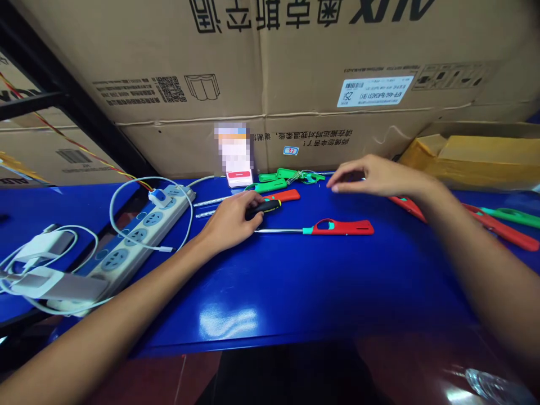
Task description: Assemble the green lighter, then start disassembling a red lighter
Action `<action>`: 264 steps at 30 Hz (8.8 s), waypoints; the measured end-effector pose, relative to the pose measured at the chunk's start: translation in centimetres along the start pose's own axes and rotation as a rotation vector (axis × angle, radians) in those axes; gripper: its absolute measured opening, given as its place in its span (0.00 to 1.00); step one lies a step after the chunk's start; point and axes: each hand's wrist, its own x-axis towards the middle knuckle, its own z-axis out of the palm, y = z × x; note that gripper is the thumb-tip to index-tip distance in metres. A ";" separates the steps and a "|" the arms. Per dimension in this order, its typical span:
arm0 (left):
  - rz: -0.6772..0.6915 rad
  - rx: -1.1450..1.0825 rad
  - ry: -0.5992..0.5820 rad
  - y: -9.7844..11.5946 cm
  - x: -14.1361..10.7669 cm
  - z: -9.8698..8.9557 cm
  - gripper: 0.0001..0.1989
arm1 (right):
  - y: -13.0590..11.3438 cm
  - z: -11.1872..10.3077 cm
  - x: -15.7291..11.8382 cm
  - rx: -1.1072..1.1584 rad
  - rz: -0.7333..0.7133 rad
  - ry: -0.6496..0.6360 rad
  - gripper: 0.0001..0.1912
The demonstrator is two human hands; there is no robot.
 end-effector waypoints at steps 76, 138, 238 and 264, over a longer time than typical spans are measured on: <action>0.162 -0.499 0.132 8.0 1.0 -0.1 0.11 | -3.9 9.8 1.0 0.238 -0.394 -0.130 0.21; 0.134 -0.676 0.194 6.4 1.6 3.0 0.21 | -3.7 9.4 1.1 0.271 -0.397 -0.122 0.24; 0.169 -1.326 0.081 10.5 3.7 1.5 0.18 | -3.1 10.7 1.3 0.384 -0.432 -0.115 0.21; 0.156 -1.315 0.089 10.2 4.2 2.0 0.23 | -3.2 10.6 1.3 0.373 -0.417 -0.119 0.22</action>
